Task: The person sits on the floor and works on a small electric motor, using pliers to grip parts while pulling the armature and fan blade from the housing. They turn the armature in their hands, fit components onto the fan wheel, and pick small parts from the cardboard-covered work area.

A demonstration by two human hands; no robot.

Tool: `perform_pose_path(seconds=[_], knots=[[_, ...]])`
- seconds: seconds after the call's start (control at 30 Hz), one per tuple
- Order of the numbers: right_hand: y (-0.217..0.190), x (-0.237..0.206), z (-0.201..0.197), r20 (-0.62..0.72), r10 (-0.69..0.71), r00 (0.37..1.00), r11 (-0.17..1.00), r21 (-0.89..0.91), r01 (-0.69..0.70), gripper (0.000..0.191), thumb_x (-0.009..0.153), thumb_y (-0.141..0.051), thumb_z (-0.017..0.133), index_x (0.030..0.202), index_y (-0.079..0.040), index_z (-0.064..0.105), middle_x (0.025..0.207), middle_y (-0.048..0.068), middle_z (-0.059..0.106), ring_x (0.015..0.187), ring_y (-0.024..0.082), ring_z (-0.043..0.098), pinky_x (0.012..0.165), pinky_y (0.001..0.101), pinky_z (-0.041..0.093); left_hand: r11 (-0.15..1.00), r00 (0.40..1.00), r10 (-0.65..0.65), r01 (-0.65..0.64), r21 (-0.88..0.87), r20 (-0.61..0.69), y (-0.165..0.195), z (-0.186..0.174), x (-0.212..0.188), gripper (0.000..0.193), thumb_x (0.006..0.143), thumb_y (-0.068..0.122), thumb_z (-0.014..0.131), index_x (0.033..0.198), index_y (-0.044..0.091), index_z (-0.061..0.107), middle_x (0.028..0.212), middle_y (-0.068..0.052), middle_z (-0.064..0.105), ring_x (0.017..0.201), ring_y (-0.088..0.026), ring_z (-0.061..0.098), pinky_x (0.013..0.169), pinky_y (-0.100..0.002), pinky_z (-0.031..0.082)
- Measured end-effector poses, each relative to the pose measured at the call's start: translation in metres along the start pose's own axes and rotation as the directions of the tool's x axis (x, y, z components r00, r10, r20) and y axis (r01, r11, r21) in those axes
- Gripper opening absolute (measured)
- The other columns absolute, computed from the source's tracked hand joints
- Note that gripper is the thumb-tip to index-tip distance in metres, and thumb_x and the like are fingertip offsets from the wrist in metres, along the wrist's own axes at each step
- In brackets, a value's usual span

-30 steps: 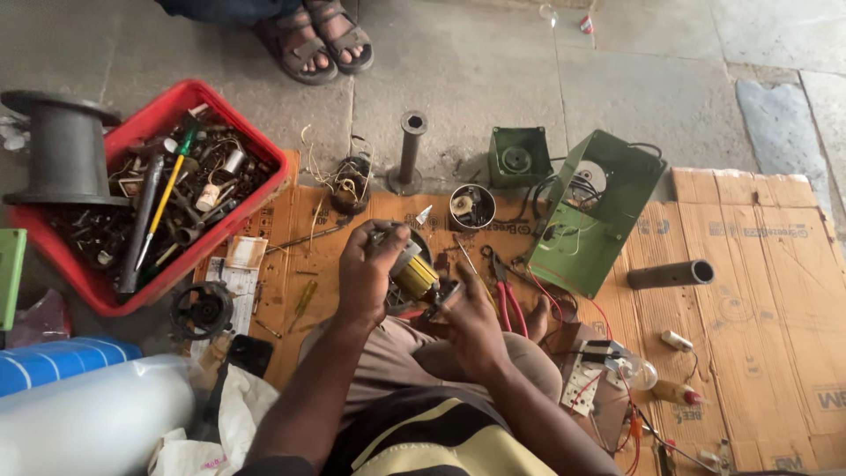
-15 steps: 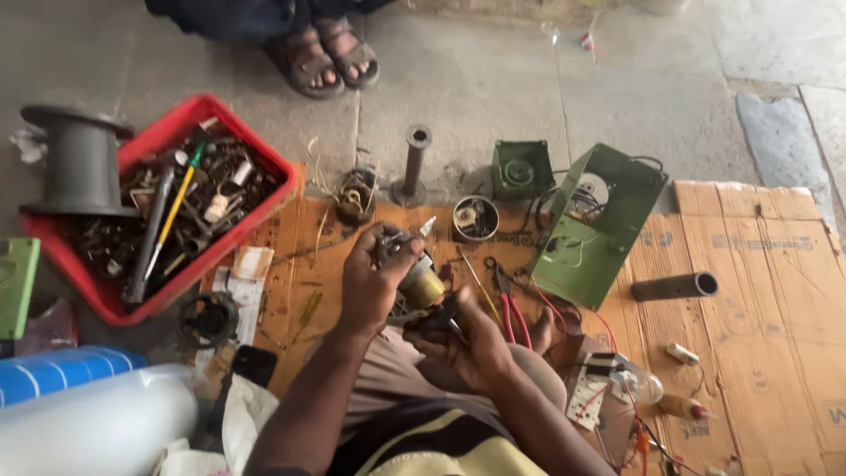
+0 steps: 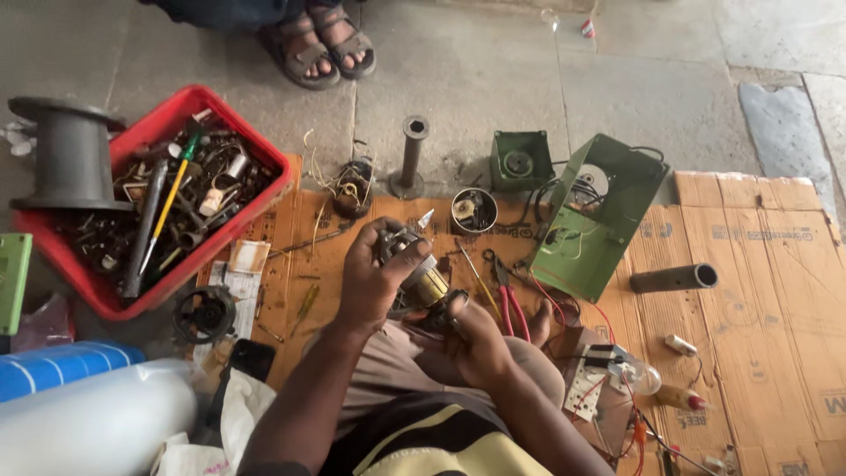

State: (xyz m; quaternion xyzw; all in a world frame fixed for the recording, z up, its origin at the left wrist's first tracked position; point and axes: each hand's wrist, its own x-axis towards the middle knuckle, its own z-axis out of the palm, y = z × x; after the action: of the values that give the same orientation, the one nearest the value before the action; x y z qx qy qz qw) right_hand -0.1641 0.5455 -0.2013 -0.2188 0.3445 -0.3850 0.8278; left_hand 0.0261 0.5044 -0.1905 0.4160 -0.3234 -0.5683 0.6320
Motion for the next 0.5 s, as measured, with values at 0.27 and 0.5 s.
perform_pose_path(seconds=[0.27, 0.5], knots=[[0.015, 0.007, 0.000, -0.170, -0.457, 0.873, 0.734, -0.627, 0.262, 0.075, 0.075, -0.006, 0.085, 0.140, 0.001, 0.049, 0.108, 0.013, 0.072, 0.097, 0.021, 0.071, 0.087, 0.0338, 0.060, 0.945, 0.996, -0.059, 0.078, 0.317, -0.068, 0.018, 0.006, -0.004, 0.059, 0.092, 0.039, 0.073, 0.133, 0.003, 0.051, 0.102, -0.004, 0.067, 0.092, -0.010, 0.064, 0.082, -0.027, 0.054], [-0.019, 0.010, -0.018, -0.315, -0.491, 0.813, 0.754, -0.621, 0.215, 0.068, 0.068, -0.006, 0.086, 0.131, -0.001, 0.060, 0.108, 0.010, 0.073, 0.098, 0.019, 0.072, 0.088, 0.0321, 0.060, 0.880, 0.985, 0.170, -0.155, -0.448, -0.008, 0.171, -0.088, -0.106, 0.037, 0.110, 0.035, 0.057, 0.130, 0.004, 0.051, 0.128, -0.044, 0.053, 0.113, -0.055, 0.064, 0.102, -0.068, 0.052]])
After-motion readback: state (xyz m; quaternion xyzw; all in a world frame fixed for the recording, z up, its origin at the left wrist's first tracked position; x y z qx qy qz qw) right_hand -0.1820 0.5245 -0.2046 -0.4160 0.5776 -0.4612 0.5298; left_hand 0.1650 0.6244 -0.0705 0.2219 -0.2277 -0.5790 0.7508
